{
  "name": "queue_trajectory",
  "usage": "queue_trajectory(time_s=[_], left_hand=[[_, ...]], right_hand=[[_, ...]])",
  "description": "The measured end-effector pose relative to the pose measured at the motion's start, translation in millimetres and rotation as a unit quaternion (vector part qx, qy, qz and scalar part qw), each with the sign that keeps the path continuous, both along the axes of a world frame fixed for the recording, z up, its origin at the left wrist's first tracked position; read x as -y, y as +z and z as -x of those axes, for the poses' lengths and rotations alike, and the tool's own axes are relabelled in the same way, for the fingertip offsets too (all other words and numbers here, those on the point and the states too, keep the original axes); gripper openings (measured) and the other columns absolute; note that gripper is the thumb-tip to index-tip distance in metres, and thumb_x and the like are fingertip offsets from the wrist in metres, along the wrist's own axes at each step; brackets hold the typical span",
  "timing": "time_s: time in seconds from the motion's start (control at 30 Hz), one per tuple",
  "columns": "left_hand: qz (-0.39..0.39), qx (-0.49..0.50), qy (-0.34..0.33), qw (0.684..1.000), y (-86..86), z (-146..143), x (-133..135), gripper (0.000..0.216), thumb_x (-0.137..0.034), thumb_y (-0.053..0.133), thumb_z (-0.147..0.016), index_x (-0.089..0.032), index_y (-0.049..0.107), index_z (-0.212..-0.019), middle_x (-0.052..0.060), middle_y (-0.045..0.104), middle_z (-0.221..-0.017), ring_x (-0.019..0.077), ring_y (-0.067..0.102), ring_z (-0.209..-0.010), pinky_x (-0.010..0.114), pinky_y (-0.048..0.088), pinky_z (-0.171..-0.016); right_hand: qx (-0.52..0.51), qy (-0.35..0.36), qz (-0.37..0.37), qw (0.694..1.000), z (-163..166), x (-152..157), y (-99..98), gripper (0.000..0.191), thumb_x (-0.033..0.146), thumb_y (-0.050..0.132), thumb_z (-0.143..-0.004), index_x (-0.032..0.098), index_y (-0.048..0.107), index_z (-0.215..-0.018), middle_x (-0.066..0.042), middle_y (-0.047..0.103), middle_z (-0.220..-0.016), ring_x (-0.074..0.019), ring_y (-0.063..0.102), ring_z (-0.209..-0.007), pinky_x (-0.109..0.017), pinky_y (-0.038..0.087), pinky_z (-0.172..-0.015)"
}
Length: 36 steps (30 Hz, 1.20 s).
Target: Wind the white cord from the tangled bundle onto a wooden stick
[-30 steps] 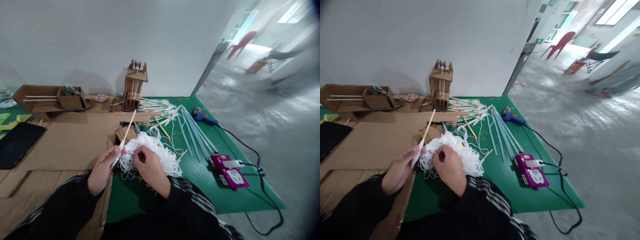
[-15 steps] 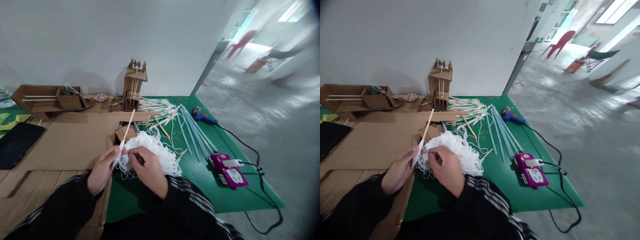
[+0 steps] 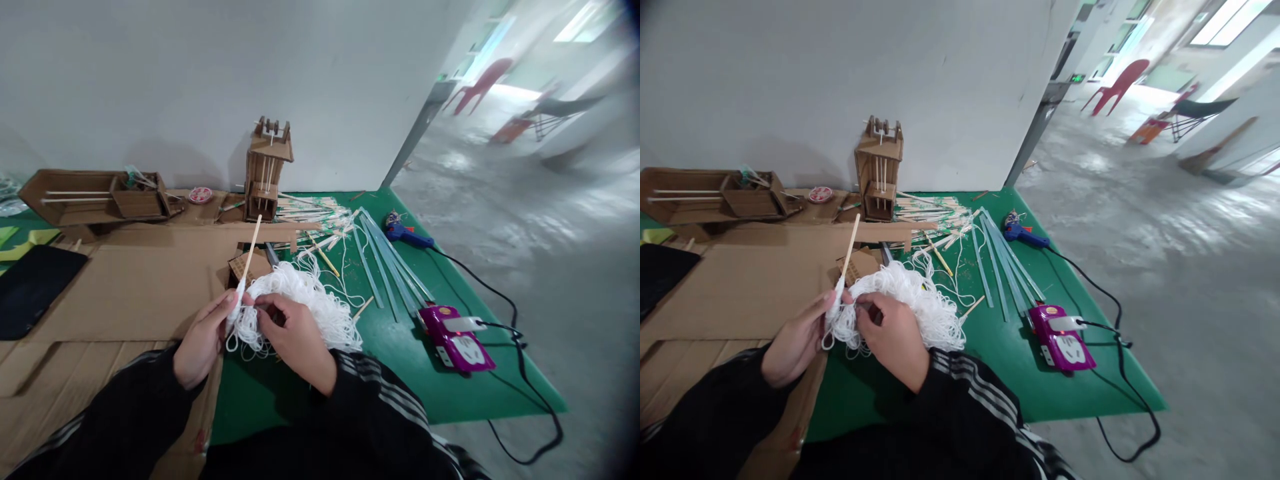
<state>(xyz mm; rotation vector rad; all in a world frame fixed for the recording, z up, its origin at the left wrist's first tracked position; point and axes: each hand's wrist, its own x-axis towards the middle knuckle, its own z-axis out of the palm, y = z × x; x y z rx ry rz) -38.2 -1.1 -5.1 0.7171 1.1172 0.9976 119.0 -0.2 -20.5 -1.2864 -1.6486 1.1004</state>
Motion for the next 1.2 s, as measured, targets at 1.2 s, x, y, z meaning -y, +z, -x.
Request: queue_trajectory(time_s=[1.2], left_hand=[[-0.151, -0.221, -0.081, 0.960, -11.5, 5.1, 2.1, 0.033, -0.044, 0.059, -0.088, -0.017, 0.072, -0.102, 0.006, 0.069, -0.095, 0.0215, 0.060, -0.090, 0.029, 0.046, -0.082]], right_hand=[[-0.056, -0.015, 0.037, 0.998, 1.6, 1.6, -5.3, 0.013, 0.025, 0.055, -0.087, 0.018, 0.063, -0.080, 0.001, 0.059, -0.068, -0.0114, 0.050, -0.061, -0.022, 0.038, -0.056]])
